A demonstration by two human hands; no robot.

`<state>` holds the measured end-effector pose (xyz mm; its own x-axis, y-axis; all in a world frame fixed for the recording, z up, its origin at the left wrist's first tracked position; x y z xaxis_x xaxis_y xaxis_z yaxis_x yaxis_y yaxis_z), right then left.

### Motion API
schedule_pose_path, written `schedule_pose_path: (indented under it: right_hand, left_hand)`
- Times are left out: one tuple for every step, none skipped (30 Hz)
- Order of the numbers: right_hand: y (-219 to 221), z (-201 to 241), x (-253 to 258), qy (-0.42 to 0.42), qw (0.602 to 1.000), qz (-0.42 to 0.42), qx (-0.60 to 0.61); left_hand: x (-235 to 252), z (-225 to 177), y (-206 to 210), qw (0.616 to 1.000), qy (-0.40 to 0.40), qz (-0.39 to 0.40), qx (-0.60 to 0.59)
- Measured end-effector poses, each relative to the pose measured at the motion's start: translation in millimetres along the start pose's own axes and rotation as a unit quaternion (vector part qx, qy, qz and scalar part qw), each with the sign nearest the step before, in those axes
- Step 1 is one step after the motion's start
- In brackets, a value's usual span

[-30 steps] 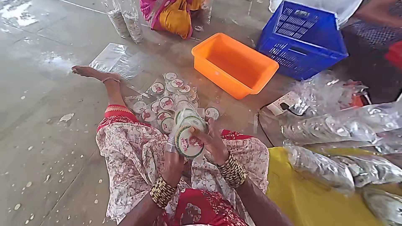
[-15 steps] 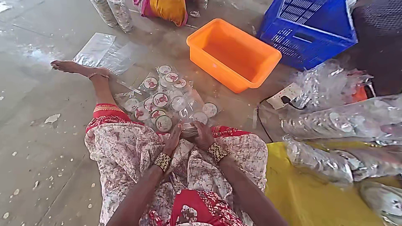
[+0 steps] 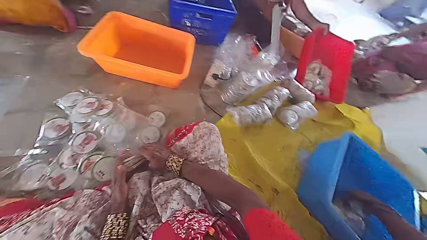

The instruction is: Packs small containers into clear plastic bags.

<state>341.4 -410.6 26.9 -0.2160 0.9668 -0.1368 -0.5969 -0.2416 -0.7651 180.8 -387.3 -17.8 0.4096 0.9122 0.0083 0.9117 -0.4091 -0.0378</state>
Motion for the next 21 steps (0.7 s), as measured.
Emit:
schedule_pose_path:
  right_hand:
    - [0,3,-3,-0.017,1.0,-0.02,-0.001]
    - [0,2,-3,-0.027,0.999,-0.04,-0.009]
    - [4,-1,-1,-0.021,0.999,-0.041,-0.015]
    - [11,-5,1,0.003,1.0,-0.017,-0.013]
    - [16,-9,4,0.032,0.999,0.017,-0.006]
    - [16,-12,7,0.049,0.998,0.036,0.011]
    - [12,-14,8,0.062,0.996,0.044,0.037]
    - [9,-16,8,0.069,0.995,0.046,0.062]
    - [7,-19,7,0.07,0.993,0.032,0.092]
    - [3,-21,7,0.064,0.99,0.001,0.129]
    - [-2,-20,5,0.062,0.981,-0.021,0.183]
    - [-6,-20,3,0.071,0.967,-0.021,0.243]
    - [-10,-20,1,0.086,0.954,-0.009,0.288]
    - [-14,-19,0,0.098,0.947,0.006,0.307]
    - [-18,-17,-1,0.104,0.95,0.013,0.294]
    - [-24,-13,-2,0.097,0.964,0.009,0.246]
    - [-29,-7,-3,0.082,0.981,-0.005,0.178]
    - [-31,1,-4,0.058,0.992,-0.025,0.112]
    - [-35,11,-5,0.025,0.997,-0.042,0.053]
    - [-37,21,-6,-0.005,0.999,-0.042,-0.001]
    - [-40,31,-8,-0.022,0.998,-0.021,-0.046]
  left_hand:
    - [-1,-2,-4,0.999,0.031,0.008,-0.005]
    - [0,-2,-6,0.998,0.053,0.024,0.002]
    - [-2,-3,-5,0.998,0.047,0.038,0.013]
    - [-7,-1,-4,0.998,0.009,0.039,0.039]
    - [-9,3,-3,0.997,-0.033,0.044,0.055]
    - [-7,5,-2,0.996,-0.059,0.048,0.053]
    - [-4,5,-2,0.994,-0.074,0.049,0.057]
    - [-3,2,-3,0.993,-0.087,0.04,0.066]
    - [-3,-4,-4,0.991,-0.098,0.025,0.084]
    - [-2,-10,-6,0.989,-0.11,0.003,0.099]
    - [-2,-15,-7,0.986,-0.132,-0.014,0.099]
    - [-4,-17,-10,0.983,-0.163,-0.023,0.088]
    - [-5,-19,-12,0.979,-0.19,-0.028,0.071]
    - [-6,-20,-13,0.976,-0.21,-0.032,0.053]
    - [-7,-23,-12,0.974,-0.22,-0.037,0.037]
    - [-6,-28,-8,0.973,-0.227,-0.043,0.028]
    - [-6,-29,-6,0.971,-0.233,-0.051,0.022]
    - [-5,-30,-4,0.968,-0.241,-0.061,0.017]
    - [-3,-30,-3,0.966,-0.247,-0.08,0.0]
    - [0,-35,0,0.965,-0.242,-0.101,-0.022]
    - [3,-41,3,0.964,-0.237,-0.114,-0.046]
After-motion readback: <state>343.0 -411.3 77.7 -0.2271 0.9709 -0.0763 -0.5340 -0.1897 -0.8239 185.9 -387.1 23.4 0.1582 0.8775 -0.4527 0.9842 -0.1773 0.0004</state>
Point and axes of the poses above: each hand's wrist, its own x-axis towards the middle knuckle, its own y-axis out of the palm, z = x × y, the point moved 4 cm from there along x, towards the middle knuckle, and after that the axes turned 2 degrees about y, right-handed, at the moved point
